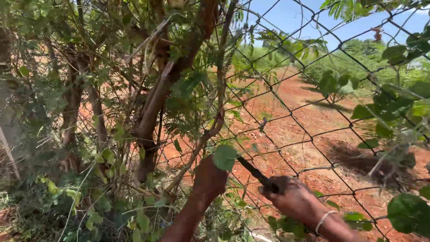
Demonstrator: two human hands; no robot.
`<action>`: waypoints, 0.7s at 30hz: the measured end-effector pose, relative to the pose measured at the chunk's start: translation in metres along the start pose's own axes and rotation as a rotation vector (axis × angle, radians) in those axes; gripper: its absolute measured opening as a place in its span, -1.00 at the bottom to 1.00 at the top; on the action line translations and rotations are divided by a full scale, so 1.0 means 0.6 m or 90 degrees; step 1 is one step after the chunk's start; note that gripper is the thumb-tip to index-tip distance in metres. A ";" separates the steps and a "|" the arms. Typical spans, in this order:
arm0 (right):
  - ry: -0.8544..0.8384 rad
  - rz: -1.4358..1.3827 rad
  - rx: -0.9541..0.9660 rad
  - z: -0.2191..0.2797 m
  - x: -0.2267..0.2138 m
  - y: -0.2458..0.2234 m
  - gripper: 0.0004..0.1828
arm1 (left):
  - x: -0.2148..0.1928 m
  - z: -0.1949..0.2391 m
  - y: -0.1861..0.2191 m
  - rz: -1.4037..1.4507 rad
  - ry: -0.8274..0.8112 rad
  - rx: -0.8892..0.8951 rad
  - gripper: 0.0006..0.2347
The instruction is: Pruning climbing vines from a chain-link fence using garden shears.
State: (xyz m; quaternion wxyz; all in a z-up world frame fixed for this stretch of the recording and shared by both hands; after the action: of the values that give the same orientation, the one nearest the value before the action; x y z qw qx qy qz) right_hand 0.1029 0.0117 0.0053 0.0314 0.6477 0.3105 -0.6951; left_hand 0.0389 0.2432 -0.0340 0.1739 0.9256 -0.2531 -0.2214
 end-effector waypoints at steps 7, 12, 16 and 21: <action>0.017 0.006 0.062 -0.008 0.007 -0.091 -0.41 | -0.094 -0.015 -0.076 0.065 0.040 -0.059 -0.77; -0.031 -0.017 -0.031 -0.033 0.042 -0.149 -0.44 | -0.131 -0.024 -0.120 0.046 -0.024 -0.149 -0.72; -0.043 -0.010 0.076 -0.037 0.054 -0.189 -0.48 | -0.151 -0.034 -0.150 0.043 0.023 -0.062 -0.77; -0.030 -0.061 0.056 -0.064 0.070 -0.218 -0.41 | -0.118 -0.030 -0.249 0.510 0.104 -0.105 -0.75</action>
State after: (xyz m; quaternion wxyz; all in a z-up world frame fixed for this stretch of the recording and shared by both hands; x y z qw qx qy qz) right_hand 0.0719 0.1504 0.0190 -0.0232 0.6163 0.3095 -0.7238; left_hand 0.0516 0.4066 -0.0612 0.3391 0.7514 -0.5602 -0.0814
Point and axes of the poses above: each hand's wrist, its own z-axis away from the middle knuckle, its own x-axis out of the palm, y = z × x, the point moved 5 cm from there along -z, towards the middle knuckle, and after that the axes turned 12 degrees about x, right-handed, at the moved point
